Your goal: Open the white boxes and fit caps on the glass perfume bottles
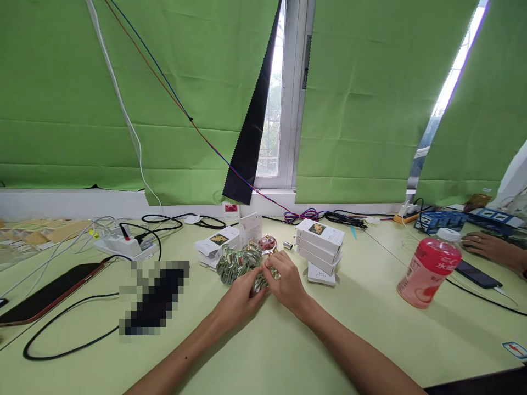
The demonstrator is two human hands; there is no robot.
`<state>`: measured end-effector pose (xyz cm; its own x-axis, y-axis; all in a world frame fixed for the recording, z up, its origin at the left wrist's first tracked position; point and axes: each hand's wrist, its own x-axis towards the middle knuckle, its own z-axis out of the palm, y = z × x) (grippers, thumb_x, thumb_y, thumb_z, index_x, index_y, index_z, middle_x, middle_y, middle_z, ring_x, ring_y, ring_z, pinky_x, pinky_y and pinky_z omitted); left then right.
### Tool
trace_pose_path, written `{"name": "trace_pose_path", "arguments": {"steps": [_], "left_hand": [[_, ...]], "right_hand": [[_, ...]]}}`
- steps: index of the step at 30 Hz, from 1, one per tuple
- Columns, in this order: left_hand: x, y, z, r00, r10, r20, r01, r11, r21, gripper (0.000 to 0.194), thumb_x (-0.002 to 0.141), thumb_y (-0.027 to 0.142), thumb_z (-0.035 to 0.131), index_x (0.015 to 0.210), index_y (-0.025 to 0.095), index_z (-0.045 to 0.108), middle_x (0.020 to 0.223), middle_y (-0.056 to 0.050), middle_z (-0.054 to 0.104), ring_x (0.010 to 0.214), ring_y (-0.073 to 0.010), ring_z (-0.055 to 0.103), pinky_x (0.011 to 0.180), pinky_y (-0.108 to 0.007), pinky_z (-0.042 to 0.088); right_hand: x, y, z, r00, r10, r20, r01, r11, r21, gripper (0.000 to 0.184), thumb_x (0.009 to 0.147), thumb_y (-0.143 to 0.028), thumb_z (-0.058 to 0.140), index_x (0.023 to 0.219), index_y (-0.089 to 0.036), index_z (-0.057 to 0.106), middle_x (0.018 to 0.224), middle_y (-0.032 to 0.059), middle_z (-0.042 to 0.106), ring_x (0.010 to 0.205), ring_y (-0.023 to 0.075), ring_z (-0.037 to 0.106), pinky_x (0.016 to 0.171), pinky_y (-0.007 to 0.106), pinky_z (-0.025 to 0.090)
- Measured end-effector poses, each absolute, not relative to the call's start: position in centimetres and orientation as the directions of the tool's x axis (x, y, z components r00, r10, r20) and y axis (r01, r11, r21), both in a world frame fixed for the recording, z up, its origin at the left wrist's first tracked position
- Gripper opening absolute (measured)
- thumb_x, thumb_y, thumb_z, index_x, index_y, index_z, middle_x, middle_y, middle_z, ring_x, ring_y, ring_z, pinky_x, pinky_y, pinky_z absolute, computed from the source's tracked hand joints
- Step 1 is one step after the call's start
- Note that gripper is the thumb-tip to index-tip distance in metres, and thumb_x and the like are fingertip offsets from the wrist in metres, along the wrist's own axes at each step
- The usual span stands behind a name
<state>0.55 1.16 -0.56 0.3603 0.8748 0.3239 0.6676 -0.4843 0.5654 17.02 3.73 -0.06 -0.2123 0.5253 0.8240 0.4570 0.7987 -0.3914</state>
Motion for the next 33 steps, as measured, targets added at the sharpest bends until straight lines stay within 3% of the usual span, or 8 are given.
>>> {"name": "trace_pose_path", "arguments": {"steps": [7, 19, 33], "left_hand": [[0.6, 1.12, -0.36, 0.366, 0.878, 0.31, 0.683, -0.479, 0.552, 0.042, 0.094, 0.036, 0.05, 0.131, 0.016, 0.055, 0.071, 0.001, 0.061, 0.055, -0.0149, 0.053, 0.056, -0.026, 0.039], [0.71, 1.12, -0.43, 0.366, 0.875, 0.319, 0.656, -0.485, 0.578, 0.034, 0.092, 0.031, 0.051, 0.122, 0.017, 0.059, 0.081, -0.001, 0.065, 0.055, -0.013, 0.052, 0.055, -0.025, 0.037], [0.77, 1.05, -0.22, 0.367, 0.878, 0.308, 0.666, -0.479, 0.571, 0.041, 0.093, 0.035, 0.052, 0.129, 0.016, 0.056, 0.076, 0.0, 0.064, 0.056, -0.0138, 0.053, 0.055, -0.025, 0.038]], "right_hand": [[17.08, 3.95, -0.58, -0.221, 0.508, 0.832, 0.443, 0.813, -0.379, 0.022, 0.099, -0.019, 0.049, 0.077, -0.023, 0.052, 0.079, 0.0041, 0.062, 0.08, 0.0217, 0.054, 0.069, 0.032, 0.044], [16.84, 3.65, -0.35, -0.251, 0.496, 0.831, 0.493, 0.805, -0.331, 0.023, 0.094, -0.01, 0.049, 0.074, -0.022, 0.052, 0.079, 0.0046, 0.061, 0.082, 0.0216, 0.052, 0.067, 0.032, 0.043], [16.79, 3.82, -0.63, -0.195, 0.491, 0.849, 0.461, 0.81, -0.363, 0.025, 0.097, -0.015, 0.051, 0.073, -0.022, 0.05, 0.073, 0.0024, 0.059, 0.076, 0.0198, 0.052, 0.067, 0.03, 0.042]]}}
